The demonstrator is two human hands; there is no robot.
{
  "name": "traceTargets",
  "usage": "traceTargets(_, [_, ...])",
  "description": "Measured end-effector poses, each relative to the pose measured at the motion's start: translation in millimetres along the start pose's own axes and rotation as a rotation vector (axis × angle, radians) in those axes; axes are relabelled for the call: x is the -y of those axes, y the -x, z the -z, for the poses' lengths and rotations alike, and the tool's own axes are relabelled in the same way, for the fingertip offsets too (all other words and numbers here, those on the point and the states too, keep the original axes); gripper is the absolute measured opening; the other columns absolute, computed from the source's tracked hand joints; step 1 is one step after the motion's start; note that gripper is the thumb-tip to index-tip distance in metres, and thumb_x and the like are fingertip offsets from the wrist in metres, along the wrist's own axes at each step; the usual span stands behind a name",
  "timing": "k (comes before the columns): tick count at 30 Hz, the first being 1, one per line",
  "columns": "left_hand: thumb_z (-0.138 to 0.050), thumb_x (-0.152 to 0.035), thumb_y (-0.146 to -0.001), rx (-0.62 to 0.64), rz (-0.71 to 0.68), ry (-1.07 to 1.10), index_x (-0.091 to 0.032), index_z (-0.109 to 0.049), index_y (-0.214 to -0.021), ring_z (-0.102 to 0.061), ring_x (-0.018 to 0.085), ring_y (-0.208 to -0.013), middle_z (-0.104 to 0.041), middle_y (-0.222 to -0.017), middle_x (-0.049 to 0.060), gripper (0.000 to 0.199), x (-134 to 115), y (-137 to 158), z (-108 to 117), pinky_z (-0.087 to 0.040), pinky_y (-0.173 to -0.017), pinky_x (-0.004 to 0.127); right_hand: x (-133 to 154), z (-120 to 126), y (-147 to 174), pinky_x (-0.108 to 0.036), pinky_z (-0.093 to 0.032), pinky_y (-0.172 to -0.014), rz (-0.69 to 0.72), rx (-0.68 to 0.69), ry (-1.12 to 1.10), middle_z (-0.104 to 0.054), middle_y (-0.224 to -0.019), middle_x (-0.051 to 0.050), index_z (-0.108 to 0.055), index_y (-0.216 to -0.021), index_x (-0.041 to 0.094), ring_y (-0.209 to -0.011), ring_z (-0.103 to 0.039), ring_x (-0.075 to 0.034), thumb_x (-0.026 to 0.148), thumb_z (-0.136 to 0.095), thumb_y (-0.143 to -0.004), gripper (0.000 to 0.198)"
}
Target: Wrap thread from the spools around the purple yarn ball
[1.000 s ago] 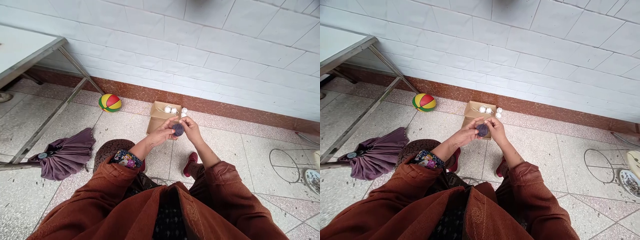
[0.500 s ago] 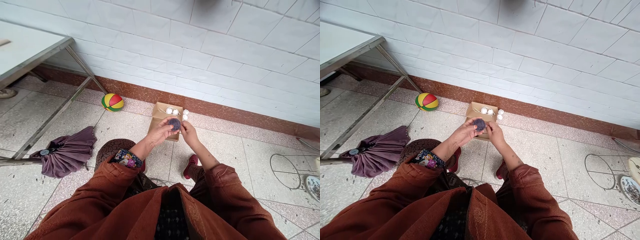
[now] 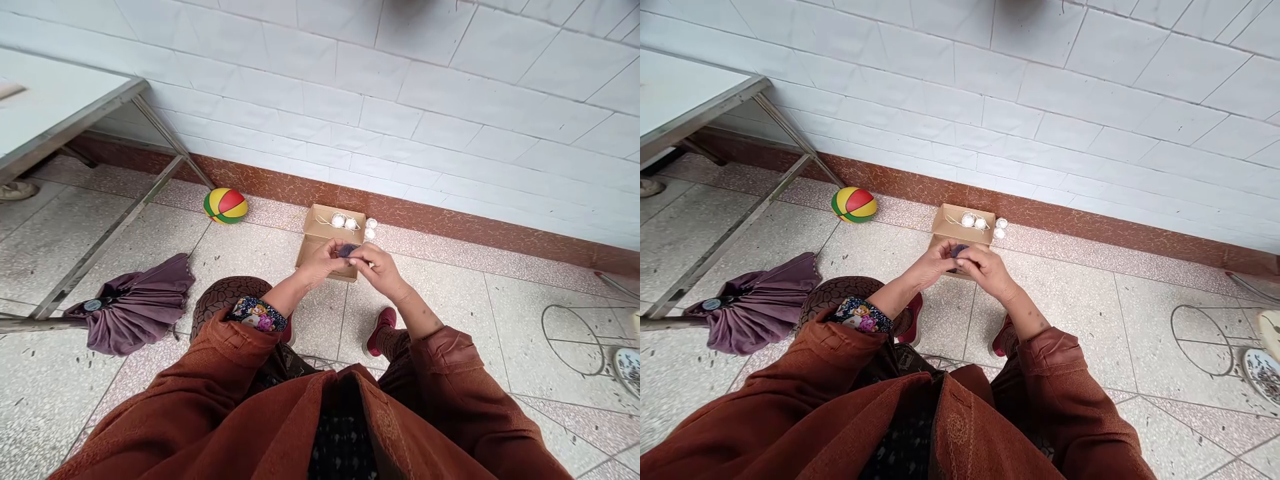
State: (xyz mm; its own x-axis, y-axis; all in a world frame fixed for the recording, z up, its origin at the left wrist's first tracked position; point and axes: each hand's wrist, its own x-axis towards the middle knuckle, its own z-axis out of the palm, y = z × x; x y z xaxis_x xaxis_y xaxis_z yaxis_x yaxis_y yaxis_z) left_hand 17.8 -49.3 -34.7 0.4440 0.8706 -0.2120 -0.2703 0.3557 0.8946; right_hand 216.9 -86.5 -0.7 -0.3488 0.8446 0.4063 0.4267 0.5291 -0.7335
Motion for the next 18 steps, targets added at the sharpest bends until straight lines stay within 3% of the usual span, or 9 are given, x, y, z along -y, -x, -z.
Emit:
traceTargets(4, [-0.095,-0.021,-0.069,0.209,0.036,-0.017,-0.018,-0.073,-0.113,-0.068,0.018,-0.100,-0.075,-0.108,0.005,0.050,2,3,-1,-0.052,-0.094,0.035,-12,10,-3,-0.038,-0.056,-0.083,-0.189,-0.176,-0.045,-0.072,-0.090,-0.005,-0.076,-0.093,0.026,-0.084,-0.065,-0.022,0.051,-0.068,-0.106,0.029])
traceTargets(8, [-0.094,-0.022,-0.074,0.302,0.003,0.100,-0.023,-0.071,-0.129,-0.071,0.018,-0.103,-0.077,-0.118,0.006,0.060,-2,7,-1,-0.054,-0.092,0.034,-24,5,0,-0.034,-0.053,-0.076,-0.408,-0.191,-0.153,-0.068,-0.083,-0.002,-0.073,-0.088,0.025,-0.080,-0.061,-0.021,0.058,-0.066,-0.103,0.037])
traceTargets(12, [-0.091,-0.021,-0.079,0.303,-0.001,0.199,-0.027,-0.067,-0.144,-0.073,0.017,-0.101,-0.077,-0.115,0.005,0.069,-8,10,-1,-0.055,-0.093,0.033,-32,-9,3,-0.033,-0.053,-0.076,-0.493,-0.119,-0.203,-0.068,-0.081,-0.002,-0.073,-0.089,0.025,-0.080,-0.061,-0.021,0.054,-0.062,-0.103,0.035])
traceTargets(18, [-0.094,-0.023,-0.074,0.128,-0.021,0.309,-0.018,-0.076,-0.114,-0.071,0.020,-0.107,-0.077,-0.118,0.009,0.044,-11,5,7,-0.057,-0.098,0.036,-30,-24,10,-0.034,-0.056,-0.084,-0.379,0.089,-0.027,-0.073,-0.089,-0.004,-0.075,-0.092,0.024,-0.088,-0.067,-0.022,0.041,-0.063,-0.106,0.025])
